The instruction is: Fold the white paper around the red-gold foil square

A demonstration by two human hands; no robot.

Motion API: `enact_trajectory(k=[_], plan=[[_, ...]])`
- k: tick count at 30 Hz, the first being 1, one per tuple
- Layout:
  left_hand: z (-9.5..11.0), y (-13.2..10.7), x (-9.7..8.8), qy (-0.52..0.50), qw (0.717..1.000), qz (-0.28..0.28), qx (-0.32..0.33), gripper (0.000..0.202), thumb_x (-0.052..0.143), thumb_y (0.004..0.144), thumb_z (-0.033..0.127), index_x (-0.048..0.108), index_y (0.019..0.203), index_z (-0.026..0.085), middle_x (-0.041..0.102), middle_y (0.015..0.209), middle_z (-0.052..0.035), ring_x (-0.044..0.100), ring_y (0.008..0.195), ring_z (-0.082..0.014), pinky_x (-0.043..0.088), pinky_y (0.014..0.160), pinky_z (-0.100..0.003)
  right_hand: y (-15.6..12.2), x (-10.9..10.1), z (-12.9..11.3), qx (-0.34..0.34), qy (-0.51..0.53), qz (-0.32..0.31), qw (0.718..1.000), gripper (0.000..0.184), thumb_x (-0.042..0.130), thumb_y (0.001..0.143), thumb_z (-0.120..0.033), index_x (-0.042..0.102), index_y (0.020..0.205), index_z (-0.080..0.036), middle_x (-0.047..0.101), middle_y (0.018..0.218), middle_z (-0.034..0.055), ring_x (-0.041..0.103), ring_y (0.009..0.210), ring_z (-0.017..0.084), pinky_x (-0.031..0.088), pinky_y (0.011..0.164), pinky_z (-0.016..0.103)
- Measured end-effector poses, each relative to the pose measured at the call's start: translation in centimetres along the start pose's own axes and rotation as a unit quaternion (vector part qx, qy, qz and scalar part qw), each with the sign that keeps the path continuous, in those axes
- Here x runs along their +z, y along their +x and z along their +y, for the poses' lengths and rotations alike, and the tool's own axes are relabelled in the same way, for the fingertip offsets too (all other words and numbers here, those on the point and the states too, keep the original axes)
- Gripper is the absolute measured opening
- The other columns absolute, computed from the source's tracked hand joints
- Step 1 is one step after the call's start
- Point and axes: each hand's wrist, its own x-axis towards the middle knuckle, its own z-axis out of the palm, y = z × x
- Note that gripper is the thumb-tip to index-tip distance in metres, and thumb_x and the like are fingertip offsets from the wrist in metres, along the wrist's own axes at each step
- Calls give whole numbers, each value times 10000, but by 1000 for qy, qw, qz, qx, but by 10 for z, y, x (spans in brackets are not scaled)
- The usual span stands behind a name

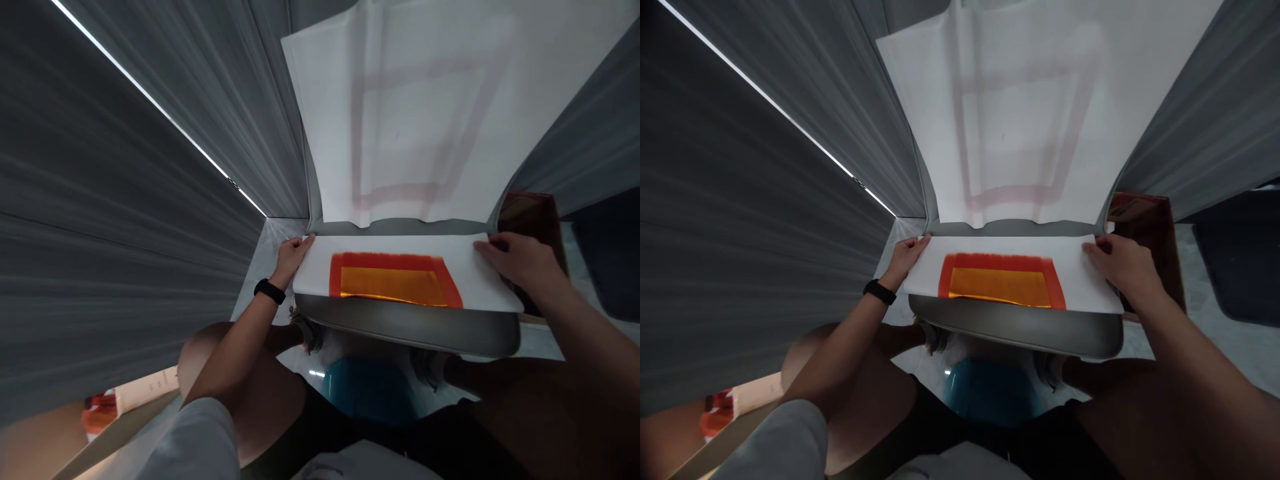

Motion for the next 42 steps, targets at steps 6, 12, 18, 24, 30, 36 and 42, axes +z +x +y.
enact_trajectory(k=[6,12,18,24,30,36,42], plan=[[-1,1,0,32,999,8,16,678,798,732,754,421,552,219,399,539,46,333,530,-96,226,496,-269,-14,-5,-13,46,27,-7,999,317,761,892,-397,801,1102,-163,768,852,177,545,586,228,321,588,376],[-4,1,0,70,997,21,36,643,746,794,729,431,565,218,406,553,44,336,550,-104,236,511,-263,-52,-31,-64,-117,36,184,975,379,575,1017,-355,715,1260,-100,708,1215,267,647,1062,343,478,849,459],[-5,4,4,95,994,30,53,621,718,854,660,402,547,221,378,537,44,330,555,-110,233,524,-265,-156,-37,-165,-349,161,104,917,380,469,1091,-376,676,1353,-196,688,1387,156,637,1258,309,509,1083,498],[-7,6,3,101,993,26,63,606,726,863,619,405,541,217,378,547,48,334,565,-111,240,545,-268,-200,13,-189,-336,128,67,931,497,456,1097,-414,614,1475,-133,626,1503,201,557,1417,334,379,1238,567],[-8,16,5,120,990,36,65,610,762,857,562,407,500,217,375,523,43,340,562,-119,199,548,-285,-200,25,-179,-337,97,71,934,516,431,1106,-414,605,1491,-117,576,1564,194,516,1472,317,317,1287,561],[-3,17,2,147,986,31,74,600,764,862,510,418,466,221,382,487,37,352,549,-127,185,555,-306,-205,27,-184,-321,105,41,940,545,450,1091,-384,526,1571,-137,514,1621,185,448,1528,332,258,1315,593],[6,9,1,151,983,33,95,570,746,871,472,430,467,224,382,468,26,362,552,-140,183,568,-323,-204,30,-183,-326,86,60,940,521,471,1083,-387,565,1536,-149,563,1587,154,481,1505,289,234,1334,563]])
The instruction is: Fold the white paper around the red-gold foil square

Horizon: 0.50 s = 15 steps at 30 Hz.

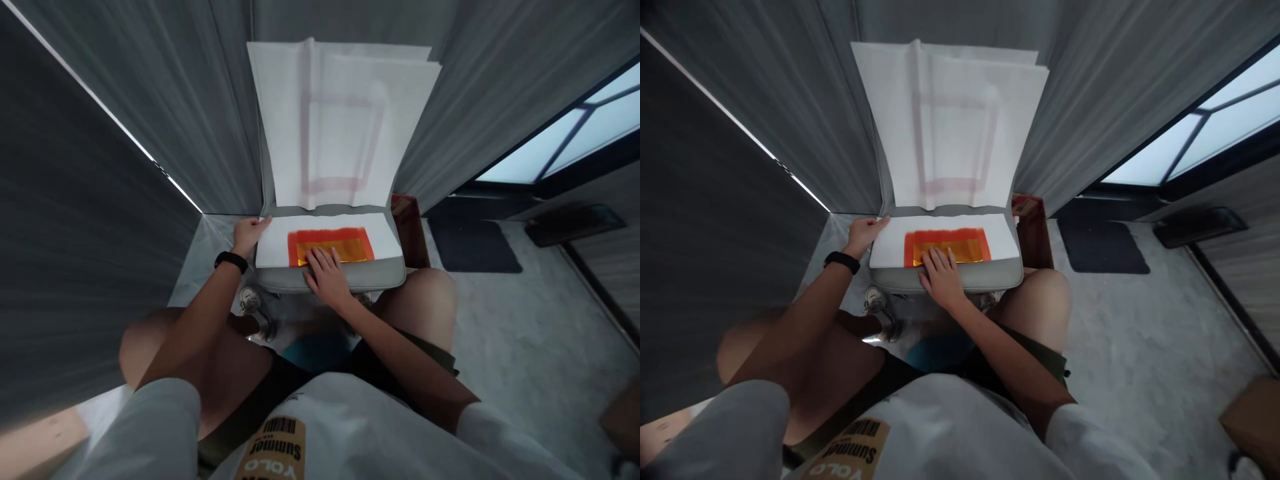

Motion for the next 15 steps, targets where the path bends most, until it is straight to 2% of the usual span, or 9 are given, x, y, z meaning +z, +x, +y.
enact_trajectory(k=[7,11,15], plan=[[0,-6,3,17,999,49,12,528,765,852,486,468,508,217,438,520,23,385,575,-143,191,585,-310,0,1,-1,8,6,1,1000,496,449,1086,-358,619,1474,-99,564,1578,187,491,1497,297,248,1330,547],[-4,-7,7,15,999,49,15,504,749,872,497,489,542,218,467,535,25,419,577,-145,225,585,-296,0,4,-1,12,22,21,999,478,449,1081,-362,641,1448,-123,589,1557,170,512,1475,299,275,1315,555],[1,-3,3,13,998,63,12,346,751,886,460,591,700,216,610,674,-11,546,681,-180,313,635,-282,0,6,-1,11,29,39,999,477,449,1076,-367,649,1441,-135,611,1535,164,534,1455,303,298,1300,559]])
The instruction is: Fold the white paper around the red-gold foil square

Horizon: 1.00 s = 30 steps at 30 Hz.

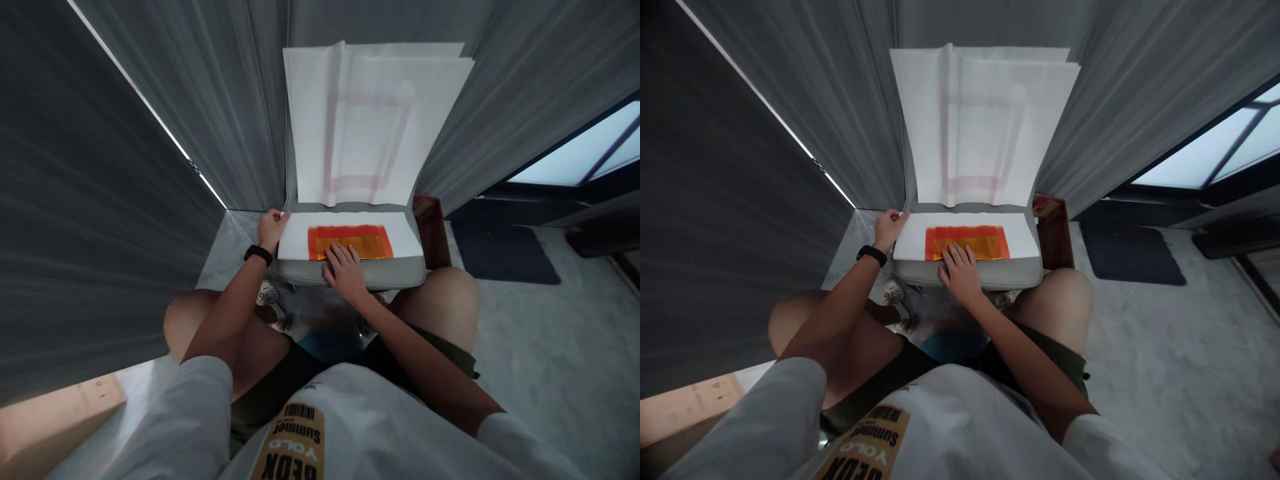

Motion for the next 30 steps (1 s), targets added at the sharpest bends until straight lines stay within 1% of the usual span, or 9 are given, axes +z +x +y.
enact_trajectory(k=[3,6,9,13,16,18,22,26,30], plan=[[3,-8,-16,-9,999,38,-7,271,663,966,464,637,893,205,687,838,-62,624,817,-221,394,730,-304,0,1,1,0,13,1,1000,486,451,1066,-357,637,1462,-144,614,1530,168,530,1455,314,302,1293,575],[-6,-41,-37,-56,997,60,-7,376,599,993,565,623,894,203,681,868,-68,631,862,-235,433,790,-326,1,2,2,-2,21,2,1000,498,453,1059,-353,626,1478,-147,616,1526,176,529,1454,324,320,1278,582],[-26,-88,-48,-157,988,-6,-14,448,674,907,638,636,840,197,670,831,-52,626,829,-213,464,780,-315,1,3,1,3,21,1,1000,489,449,1060,-350,643,1455,-138,615,1527,181,530,1454,322,332,1268,561],[-50,-127,-45,-172,984,-21,-33,498,645,893,664,675,1043,191,716,1014,-97,657,903,-203,501,759,-296,1,3,1,7,18,-4,1000,489,447,1064,-358,650,1441,-121,598,1545,183,519,1468,317,320,1273,531],[-52,-129,-39,-196,980,-26,-27,513,673,889,639,665,1163,205,708,1141,-114,662,972,-198,524,801,-294,1,3,2,1,17,-3,1000,490,451,1064,-359,649,1438,-113,594,1548,187,520,1467,318,326,1268,526],[-49,-124,-35,-206,978,-36,-20,512,750,847,609,680,1148,200,707,1114,-107,656,954,-194,532,841,-303,1,2,2,-1,14,1,1000,489,448,1063,-353,653,1430,-102,606,1534,192,532,1454,319,342,1256,525],[-45,-118,-34,-186,981,-59,0,420,788,806,584,736,957,195,691,1010,-65,627,913,-184,519,872,-302,1,3,1,-2,11,14,1000,487,436,1065,-355,659,1417,-103,623,1515,187,542,1438,320,349,1250,522],[-45,-116,-34,-166,984,-67,17,347,800,782,539,716,712,210,653,1030,-55,602,1052,-205,474,980,-300,1,1,-1,0,6,7,1000,501,428,1067,-364,647,1436,-106,612,1527,182,533,1444,319,343,1256,521],[-47,-114,-34,-167,984,-64,15,354,807,789,499,664,627,219,625,1049,-58,598,1092,-223,452,1040,-332,2,-1,-2,6,8,-6,1000,507,426,1066,-363,650,1435,-96,606,1533,190,521,1459,315,328,1271,514]])
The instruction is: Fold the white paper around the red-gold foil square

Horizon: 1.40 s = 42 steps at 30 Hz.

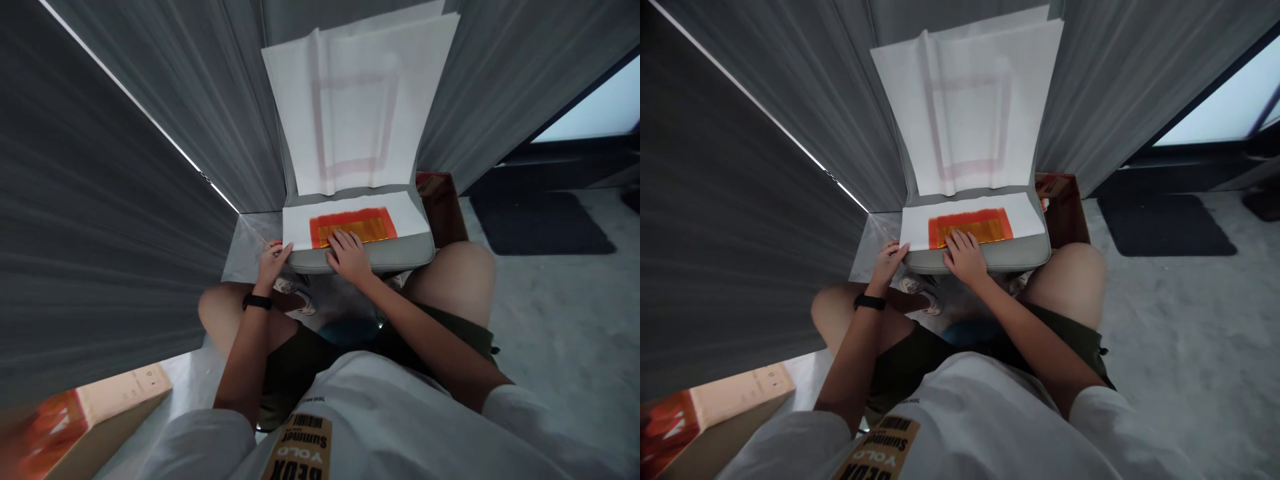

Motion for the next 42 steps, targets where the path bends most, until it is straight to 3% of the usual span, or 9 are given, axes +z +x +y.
enact_trajectory(k=[7,13,17,20,34,42], plan=[[-6,1,-1,1,1000,7,-17,386,745,818,500,613,587,220,640,1051,-72,602,1117,-230,471,1033,-329,-1,0,0,-8,11,6,1000,473,412,1075,-342,665,1425,-148,614,1536,151,540,1449,296,347,1259,514],[-10,-1,4,19,998,50,-26,377,734,781,461,555,541,231,631,970,-60,582,1087,-237,454,994,-325,-1,-1,0,-13,-1,-9,1000,479,409,1089,-351,648,1450,-146,590,1560,158,521,1470,296,324,1279,516],[-12,-6,7,17,997,62,-49,447,712,781,547,503,535,239,531,692,-7,543,797,-198,450,767,-301,-1,-1,2,-25,-11,-16,1000,495,412,1099,-380,634,1467,-135,572,1577,163,511,1481,294,308,1290,525],[-13,-8,9,5,995,65,-71,467,722,763,613,538,577,227,500,627,23,475,657,-156,398,666,-286,-2,-1,3,-32,-15,-22,999,509,414,1102,-393,614,1489,-129,556,1591,168,497,1493,296,311,1287,530],[-5,-11,10,10,992,75,-105,519,738,731,693,543,623,225,529,632,36,499,680,-150,391,677,-268,-2,0,7,-50,-35,-39,997,577,392,1108,-459,548,1556,-131,496,1638,166,465,1518,306,333,1267,526],[-1,1,10,-9,991,87,-106,349,804,747,497,630,850,212,615,719,11,596,692,-182,462,692,-300,-6,4,11,-78,-82,-5,994,536,429,1101,-424,567,1543,-153,537,1610,150,489,1501,289,351,1252,500]])
